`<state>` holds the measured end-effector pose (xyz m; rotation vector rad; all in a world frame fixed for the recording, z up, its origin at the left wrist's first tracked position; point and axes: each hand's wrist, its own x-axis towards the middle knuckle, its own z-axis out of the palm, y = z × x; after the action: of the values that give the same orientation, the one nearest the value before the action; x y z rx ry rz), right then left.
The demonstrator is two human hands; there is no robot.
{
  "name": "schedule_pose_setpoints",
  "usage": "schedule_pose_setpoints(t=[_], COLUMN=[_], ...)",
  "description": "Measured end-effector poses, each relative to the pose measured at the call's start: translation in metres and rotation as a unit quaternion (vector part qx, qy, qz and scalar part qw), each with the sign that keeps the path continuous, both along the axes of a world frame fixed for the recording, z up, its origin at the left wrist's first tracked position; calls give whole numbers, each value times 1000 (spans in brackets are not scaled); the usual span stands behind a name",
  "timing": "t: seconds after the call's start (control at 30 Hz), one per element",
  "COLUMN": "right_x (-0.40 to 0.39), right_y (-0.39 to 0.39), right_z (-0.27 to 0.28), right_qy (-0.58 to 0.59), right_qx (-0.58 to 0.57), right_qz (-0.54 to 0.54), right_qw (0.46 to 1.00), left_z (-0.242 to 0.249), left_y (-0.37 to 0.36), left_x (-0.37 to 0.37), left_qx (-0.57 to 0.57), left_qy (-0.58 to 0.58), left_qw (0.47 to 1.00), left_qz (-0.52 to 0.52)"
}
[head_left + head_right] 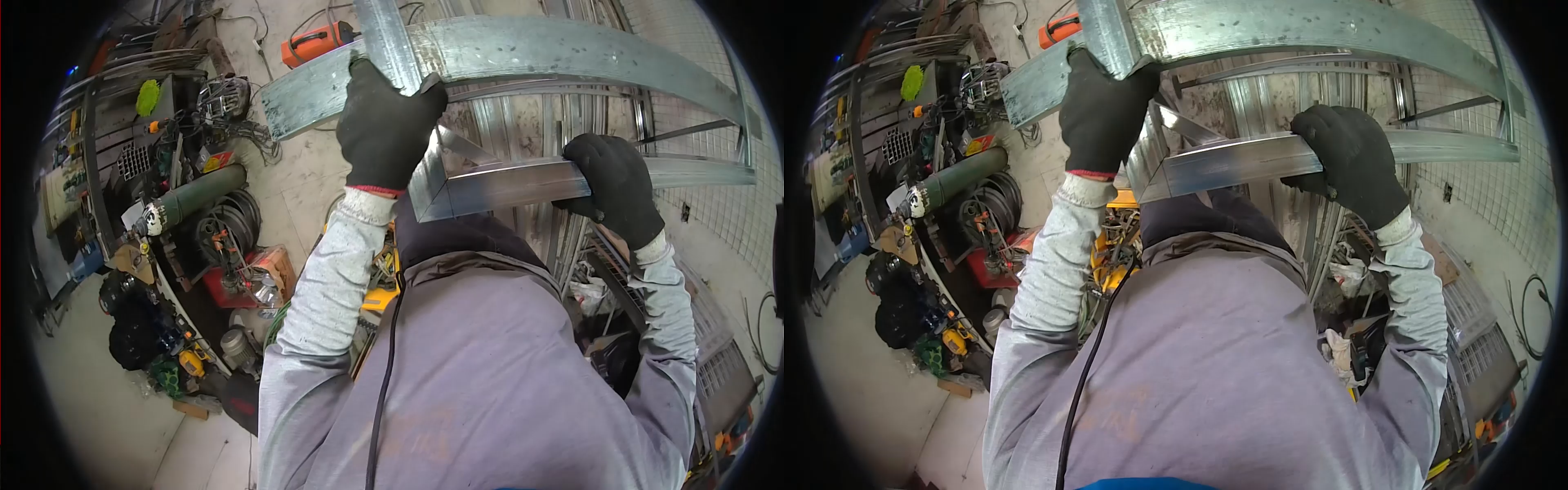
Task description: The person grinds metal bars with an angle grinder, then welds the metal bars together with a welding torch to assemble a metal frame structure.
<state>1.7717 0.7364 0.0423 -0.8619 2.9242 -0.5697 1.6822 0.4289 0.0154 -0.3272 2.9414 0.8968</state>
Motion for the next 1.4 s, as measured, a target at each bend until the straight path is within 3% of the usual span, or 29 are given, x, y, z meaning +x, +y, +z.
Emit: schedule_pose_setpoints(t=[0.23, 0.43, 0.53, 0.63, 0.9, 0.97, 1.03, 1.1, 1.23, 1.3, 1.4], right_x=[0, -2, -2, -4, -4, -5, -5, -4, -3, 0, -1], right_y=[0, 1, 1, 1, 2, 2, 7, 4, 8, 9, 7], right_z=[2, 1, 0, 0, -2, -1, -3, -2, -5, -10, -6], right_qy=[-56, -98, -91, -88, -54, -27, -94, -38, -50, -11, -10], right_qx=[43, 49, 42, 31, -22, -29, -52, -80, -68, -84, -57], right_qz=[-36, -39, -41, -42, -40, -40, -21, -24, -16, -19, -17], right_qw=[997, 993, 994, 995, 998, 998, 994, 996, 996, 996, 998], left_z=[19, 17, 11, 16, 17, 9, 16, 9, 28, 8, 28], left_y=[8, 6, 3, 3, 4, 3, 7, 2, 13, -2, -5], left_x=[1, 4, 7, 8, 3, 1, -2, -1, -4, -2, -9], left_qx=[30, 77, 162, 107, 121, 147, 100, 94, 42, 12, -22], left_qy=[-57, -39, -20, -51, -70, -73, -94, -80, -137, -69, -100], left_qw=[997, 996, 987, 993, 990, 985, 989, 992, 988, 998, 994], left_qz=[34, 1, -17, -8, -12, 48, 47, 40, 55, 6, -31])
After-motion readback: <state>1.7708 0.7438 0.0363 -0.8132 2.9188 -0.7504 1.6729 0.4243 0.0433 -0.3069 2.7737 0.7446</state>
